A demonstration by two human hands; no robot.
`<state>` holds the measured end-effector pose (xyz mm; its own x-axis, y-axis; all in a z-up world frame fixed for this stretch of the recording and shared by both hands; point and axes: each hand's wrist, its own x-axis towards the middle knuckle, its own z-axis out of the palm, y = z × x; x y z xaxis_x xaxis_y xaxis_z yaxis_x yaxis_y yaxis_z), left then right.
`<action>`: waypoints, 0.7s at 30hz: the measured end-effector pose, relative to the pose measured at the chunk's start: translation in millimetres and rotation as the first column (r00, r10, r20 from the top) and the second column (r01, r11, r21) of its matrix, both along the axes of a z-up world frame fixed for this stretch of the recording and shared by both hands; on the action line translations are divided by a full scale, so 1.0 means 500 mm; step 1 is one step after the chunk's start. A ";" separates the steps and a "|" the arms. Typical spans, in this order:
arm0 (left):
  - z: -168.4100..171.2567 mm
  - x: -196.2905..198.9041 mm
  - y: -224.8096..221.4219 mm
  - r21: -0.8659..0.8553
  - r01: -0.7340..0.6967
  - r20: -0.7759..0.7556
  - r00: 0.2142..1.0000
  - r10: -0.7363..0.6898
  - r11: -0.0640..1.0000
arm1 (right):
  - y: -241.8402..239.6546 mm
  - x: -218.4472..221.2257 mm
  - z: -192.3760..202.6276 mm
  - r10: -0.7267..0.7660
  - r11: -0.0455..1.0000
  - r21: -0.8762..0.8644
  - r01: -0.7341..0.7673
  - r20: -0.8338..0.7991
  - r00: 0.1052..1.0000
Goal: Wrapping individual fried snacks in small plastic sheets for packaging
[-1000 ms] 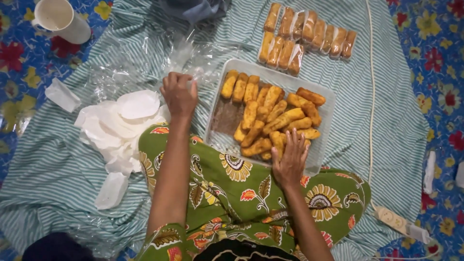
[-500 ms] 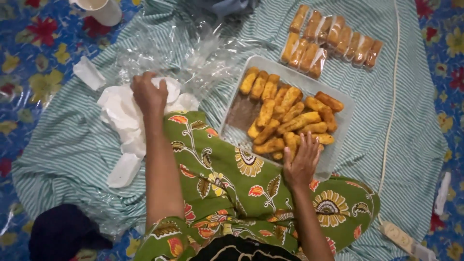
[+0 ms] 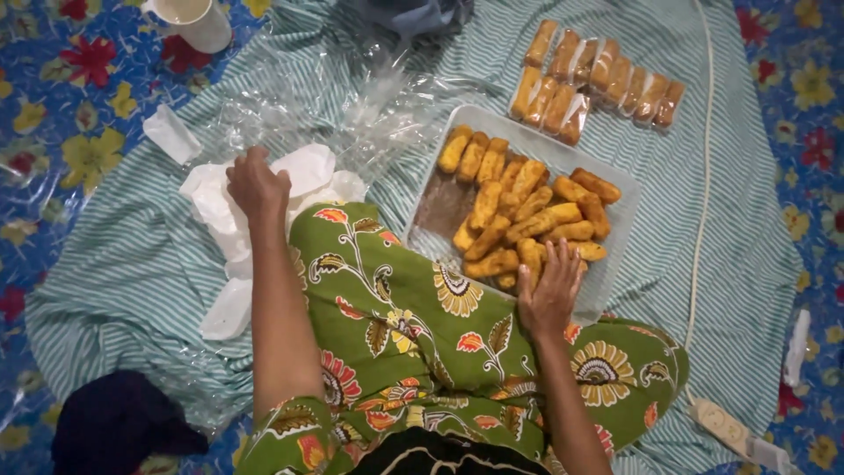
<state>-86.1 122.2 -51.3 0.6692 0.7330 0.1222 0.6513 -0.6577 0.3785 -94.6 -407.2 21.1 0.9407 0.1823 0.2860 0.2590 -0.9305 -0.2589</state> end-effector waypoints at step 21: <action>0.000 -0.004 0.027 0.140 0.128 -0.163 0.981 -0.105 0.982 | 0.001 -0.011 0.011 -0.018 0.999 0.043 0.019 -0.010 1.000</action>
